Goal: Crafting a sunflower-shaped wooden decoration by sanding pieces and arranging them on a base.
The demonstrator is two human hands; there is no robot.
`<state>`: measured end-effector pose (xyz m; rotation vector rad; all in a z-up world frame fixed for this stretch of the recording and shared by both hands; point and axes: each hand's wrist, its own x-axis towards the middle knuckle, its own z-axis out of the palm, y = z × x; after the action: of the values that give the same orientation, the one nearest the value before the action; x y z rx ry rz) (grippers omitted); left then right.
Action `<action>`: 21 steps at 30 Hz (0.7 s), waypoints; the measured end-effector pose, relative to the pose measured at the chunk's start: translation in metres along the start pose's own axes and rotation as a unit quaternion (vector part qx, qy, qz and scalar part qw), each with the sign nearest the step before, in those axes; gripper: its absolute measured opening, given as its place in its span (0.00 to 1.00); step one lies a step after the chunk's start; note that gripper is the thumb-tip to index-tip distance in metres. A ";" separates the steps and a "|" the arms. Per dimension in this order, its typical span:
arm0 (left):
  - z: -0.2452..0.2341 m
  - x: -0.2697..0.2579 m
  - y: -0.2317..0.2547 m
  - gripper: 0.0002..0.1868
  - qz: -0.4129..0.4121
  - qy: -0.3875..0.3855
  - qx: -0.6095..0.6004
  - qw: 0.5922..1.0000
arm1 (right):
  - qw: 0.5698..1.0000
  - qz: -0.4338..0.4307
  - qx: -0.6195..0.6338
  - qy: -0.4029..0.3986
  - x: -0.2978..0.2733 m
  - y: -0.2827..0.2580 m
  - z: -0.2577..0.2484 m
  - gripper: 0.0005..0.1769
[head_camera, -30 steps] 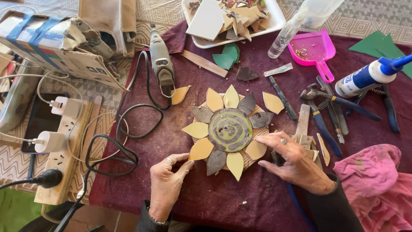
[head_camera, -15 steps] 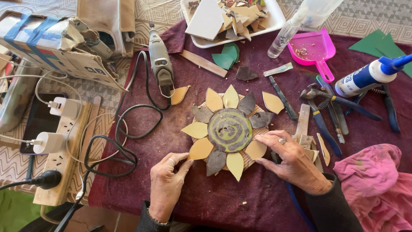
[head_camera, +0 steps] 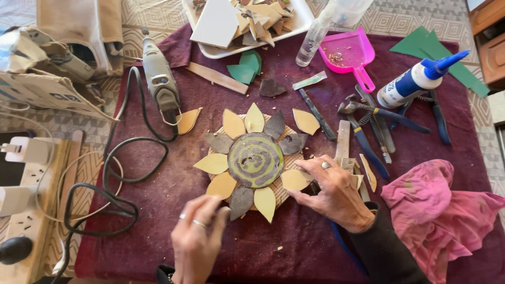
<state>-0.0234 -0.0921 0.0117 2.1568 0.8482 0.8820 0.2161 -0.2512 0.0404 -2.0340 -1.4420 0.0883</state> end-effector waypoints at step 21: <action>0.040 -0.004 0.007 0.24 0.307 -0.168 0.041 0.936 | 0.996 0.050 -0.054 0.055 -0.013 -0.021 0.015 0.23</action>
<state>0.0067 -0.1117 -0.0070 2.5954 0.0279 0.7271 0.1880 -0.2520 0.0356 -2.1631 -1.3019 -0.0609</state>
